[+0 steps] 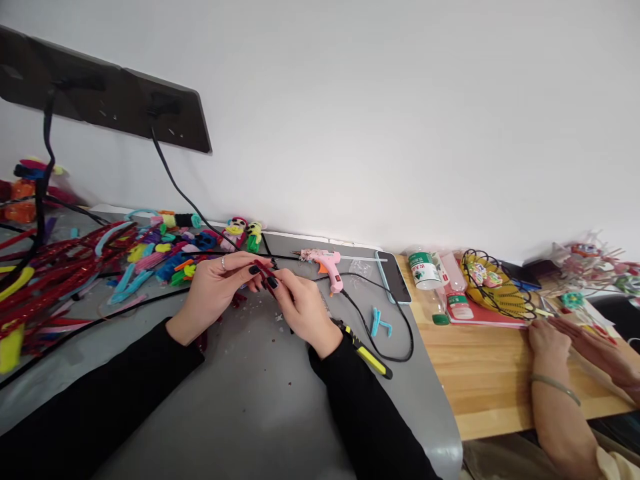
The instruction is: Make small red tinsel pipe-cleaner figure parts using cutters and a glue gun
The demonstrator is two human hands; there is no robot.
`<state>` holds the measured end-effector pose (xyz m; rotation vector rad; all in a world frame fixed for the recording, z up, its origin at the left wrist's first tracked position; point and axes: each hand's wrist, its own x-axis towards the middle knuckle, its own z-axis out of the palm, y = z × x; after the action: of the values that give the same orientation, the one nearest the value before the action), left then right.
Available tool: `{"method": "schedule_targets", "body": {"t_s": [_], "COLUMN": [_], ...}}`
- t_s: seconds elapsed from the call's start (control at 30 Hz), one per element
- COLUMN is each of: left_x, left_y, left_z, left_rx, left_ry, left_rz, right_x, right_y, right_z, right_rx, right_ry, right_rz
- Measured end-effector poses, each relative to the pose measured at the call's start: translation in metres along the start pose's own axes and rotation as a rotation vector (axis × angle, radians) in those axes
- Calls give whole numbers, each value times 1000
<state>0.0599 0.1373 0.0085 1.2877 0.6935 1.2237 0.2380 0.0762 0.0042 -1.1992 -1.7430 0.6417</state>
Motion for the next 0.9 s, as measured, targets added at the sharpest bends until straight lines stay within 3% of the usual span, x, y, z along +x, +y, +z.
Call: {"method": "schedule_targets", "body": {"t_s": [0.27,0.6,0.73,0.9], "left_x": [-3,-6,-4,5], "left_y": [-2,0,-1,-5], "left_z": [-1,4,3,-7], "left_rx": [-41,-45,-75,-167], "left_ry": [-46,-29,68,300], "left_rz": [-125,-102,-76,-1], "right_x": [0,1,1,4], "right_y": [3,2,3,1], "right_z": [1,0,2,3], "right_rx": [-58,-99,-118,41], "right_ry": [-24,-55,-22,46], "right_rz": [-35,-59,-66,0]}}
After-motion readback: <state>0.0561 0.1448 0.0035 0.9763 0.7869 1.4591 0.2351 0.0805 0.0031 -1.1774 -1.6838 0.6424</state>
